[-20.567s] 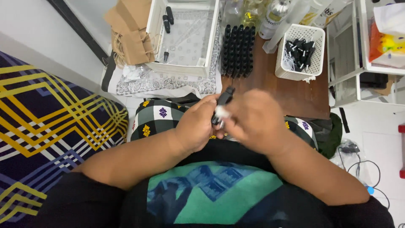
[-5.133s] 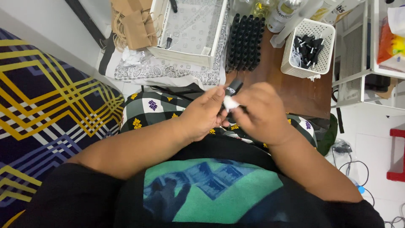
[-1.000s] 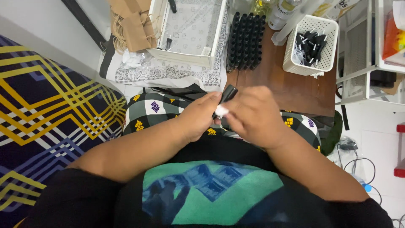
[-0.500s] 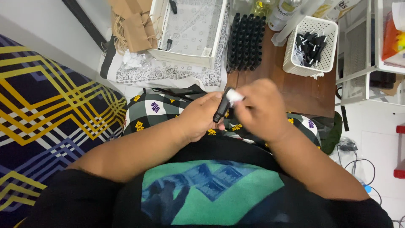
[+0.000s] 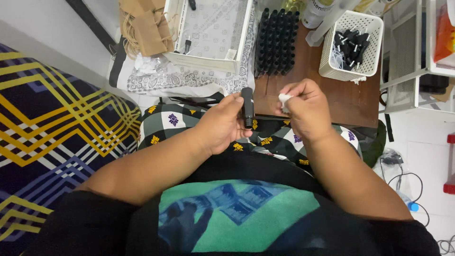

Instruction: Assembling and cleaning small perfume spray vials by inserting sprayer components and wiping them.

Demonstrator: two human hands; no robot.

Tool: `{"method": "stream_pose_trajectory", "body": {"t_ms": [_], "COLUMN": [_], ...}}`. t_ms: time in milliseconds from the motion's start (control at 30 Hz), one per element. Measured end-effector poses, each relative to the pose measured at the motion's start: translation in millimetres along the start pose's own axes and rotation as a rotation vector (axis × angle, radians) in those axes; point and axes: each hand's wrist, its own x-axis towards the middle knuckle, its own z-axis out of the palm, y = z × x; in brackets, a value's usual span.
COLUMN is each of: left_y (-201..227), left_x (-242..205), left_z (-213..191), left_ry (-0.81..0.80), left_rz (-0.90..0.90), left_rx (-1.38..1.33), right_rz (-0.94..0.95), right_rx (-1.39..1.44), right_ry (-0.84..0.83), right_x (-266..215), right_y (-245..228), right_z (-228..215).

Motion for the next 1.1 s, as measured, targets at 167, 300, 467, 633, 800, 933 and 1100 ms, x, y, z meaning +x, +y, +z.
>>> {"method": "stream_pose_trajectory", "body": {"t_ms": [167,300,467,633,800,933,1100], "left_y": [-16,-20,-25,-44,-31,-39,-49], "left_x": [27,37,53,81,89,111,144], "left_z": [-19,-26,-46,-73,-103,-159,-196], "left_ry": [0.011,-0.014,0.034,-0.047,-0.073,0.081,0.144], "left_rz": [-0.12,-0.249,-0.293,-0.46,-0.453,-0.411,-0.244], "left_rx": [-0.101,-0.095,-0.021,-0.003,0.008,-0.197,-0.323], "right_rz": [-0.249,-0.574,-0.521,-0.622,-0.486,-0.161,0.231], "right_rx": [-0.441,-0.763,-1.037,-1.117,-0.901,-1.032,-1.094], "right_ry": [-0.281,-0.487,-0.457,-0.497,-0.225,-0.004,0.121], "right_x": [0,1,10,25,55,90,120], "right_y": [20,20,45,66,109,164,200], "right_z": [-14,5,-5,-2,-22,-72,-89]}}
